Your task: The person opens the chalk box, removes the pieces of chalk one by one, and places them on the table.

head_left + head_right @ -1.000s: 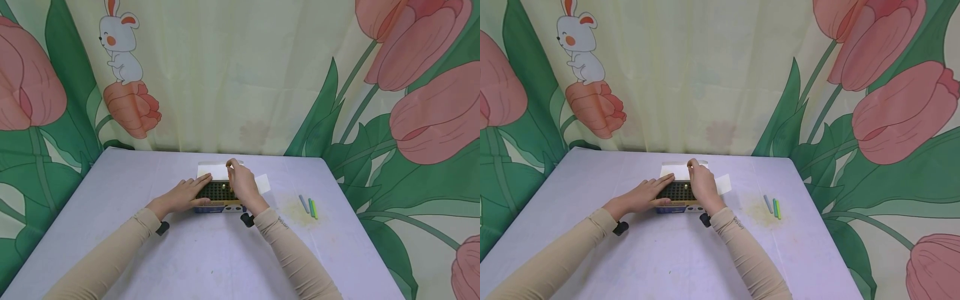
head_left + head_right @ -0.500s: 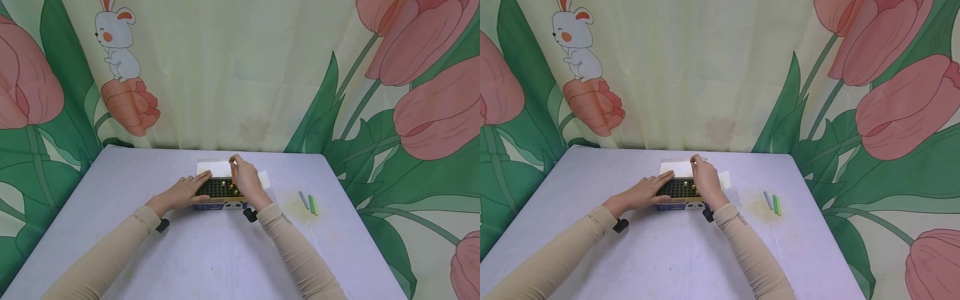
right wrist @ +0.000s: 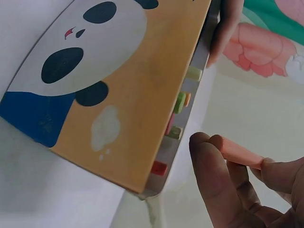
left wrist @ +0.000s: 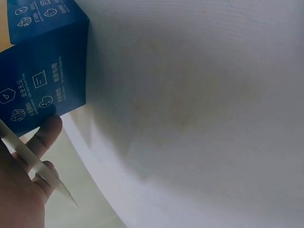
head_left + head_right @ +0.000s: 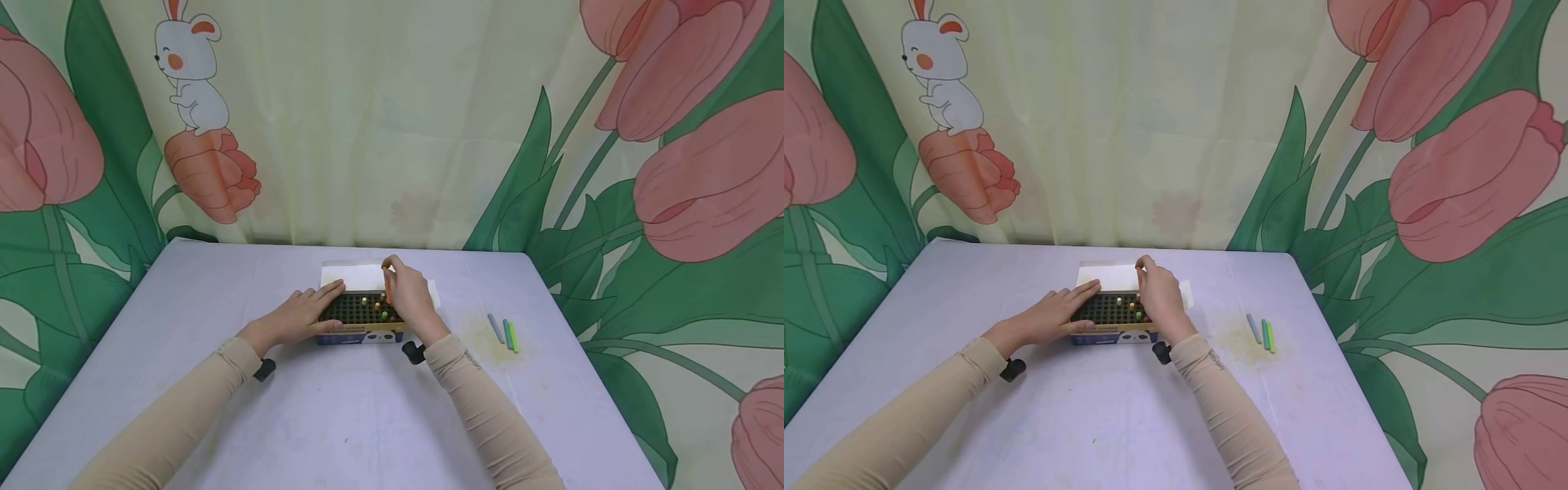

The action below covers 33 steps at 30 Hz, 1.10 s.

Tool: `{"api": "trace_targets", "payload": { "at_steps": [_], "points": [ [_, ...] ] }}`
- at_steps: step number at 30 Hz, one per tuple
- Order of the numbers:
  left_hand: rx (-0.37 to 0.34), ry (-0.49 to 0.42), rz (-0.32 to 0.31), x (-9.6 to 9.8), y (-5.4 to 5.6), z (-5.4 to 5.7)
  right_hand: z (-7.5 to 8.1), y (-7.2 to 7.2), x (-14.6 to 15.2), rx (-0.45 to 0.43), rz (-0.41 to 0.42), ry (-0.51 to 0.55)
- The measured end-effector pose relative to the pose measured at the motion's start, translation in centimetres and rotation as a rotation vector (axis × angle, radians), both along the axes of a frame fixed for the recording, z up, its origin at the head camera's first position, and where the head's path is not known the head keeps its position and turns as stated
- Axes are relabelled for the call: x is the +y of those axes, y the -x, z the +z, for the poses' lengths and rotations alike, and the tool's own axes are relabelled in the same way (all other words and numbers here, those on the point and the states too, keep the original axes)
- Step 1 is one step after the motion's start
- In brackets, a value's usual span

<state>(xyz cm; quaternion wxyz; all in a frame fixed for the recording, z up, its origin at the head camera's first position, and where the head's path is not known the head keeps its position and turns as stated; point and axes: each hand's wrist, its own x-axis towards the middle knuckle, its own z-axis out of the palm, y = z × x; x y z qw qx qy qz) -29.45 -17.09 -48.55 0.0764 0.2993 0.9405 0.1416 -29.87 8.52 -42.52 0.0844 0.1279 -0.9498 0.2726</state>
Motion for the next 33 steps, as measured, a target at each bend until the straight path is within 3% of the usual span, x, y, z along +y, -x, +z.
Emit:
{"api": "trace_targets", "payload": {
  "at_steps": [33],
  "points": [
    [-0.006,0.001,0.003,0.2,-0.3,0.4,-0.3,0.3,2.9,-0.064,-0.165,0.020]
  ]
}}
